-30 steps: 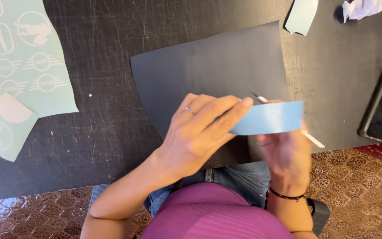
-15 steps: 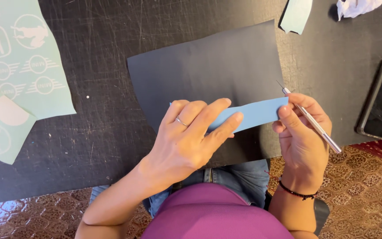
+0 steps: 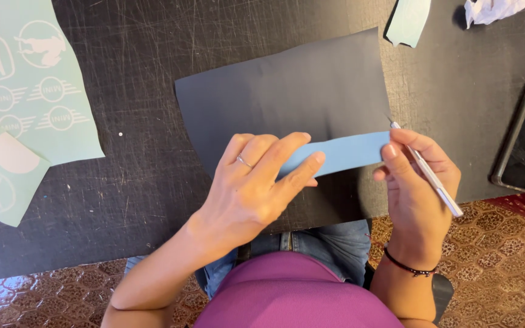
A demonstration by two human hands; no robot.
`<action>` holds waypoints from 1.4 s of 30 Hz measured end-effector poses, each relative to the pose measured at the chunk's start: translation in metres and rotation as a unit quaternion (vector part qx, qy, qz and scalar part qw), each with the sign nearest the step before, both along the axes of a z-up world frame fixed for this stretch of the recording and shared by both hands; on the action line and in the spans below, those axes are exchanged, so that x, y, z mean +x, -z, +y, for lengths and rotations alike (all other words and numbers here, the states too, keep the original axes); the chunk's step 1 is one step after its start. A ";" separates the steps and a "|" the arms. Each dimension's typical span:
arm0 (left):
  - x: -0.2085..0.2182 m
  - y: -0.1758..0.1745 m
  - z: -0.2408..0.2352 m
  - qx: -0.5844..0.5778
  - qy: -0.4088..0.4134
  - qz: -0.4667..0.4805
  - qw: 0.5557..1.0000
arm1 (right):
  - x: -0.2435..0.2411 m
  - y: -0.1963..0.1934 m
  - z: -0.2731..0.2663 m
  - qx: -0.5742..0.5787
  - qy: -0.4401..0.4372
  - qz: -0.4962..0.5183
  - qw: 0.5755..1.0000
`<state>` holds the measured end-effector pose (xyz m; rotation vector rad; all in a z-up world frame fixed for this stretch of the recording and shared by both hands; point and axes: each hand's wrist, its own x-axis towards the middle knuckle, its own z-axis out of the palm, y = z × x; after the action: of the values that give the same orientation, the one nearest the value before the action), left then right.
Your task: Cutting shapes out of vinyl sheets using a precision craft knife
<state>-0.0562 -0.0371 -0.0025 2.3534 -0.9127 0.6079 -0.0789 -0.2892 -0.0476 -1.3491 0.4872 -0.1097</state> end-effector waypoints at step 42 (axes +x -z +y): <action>0.014 0.131 -0.064 0.116 0.140 0.044 0.982 | -0.031 0.070 -0.030 -0.357 -0.167 -0.170 0.903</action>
<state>-0.0417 -0.1006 -0.1338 2.3666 -1.3049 0.2964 -0.1101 -0.3188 -0.1178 -2.0644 -0.1142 -0.2533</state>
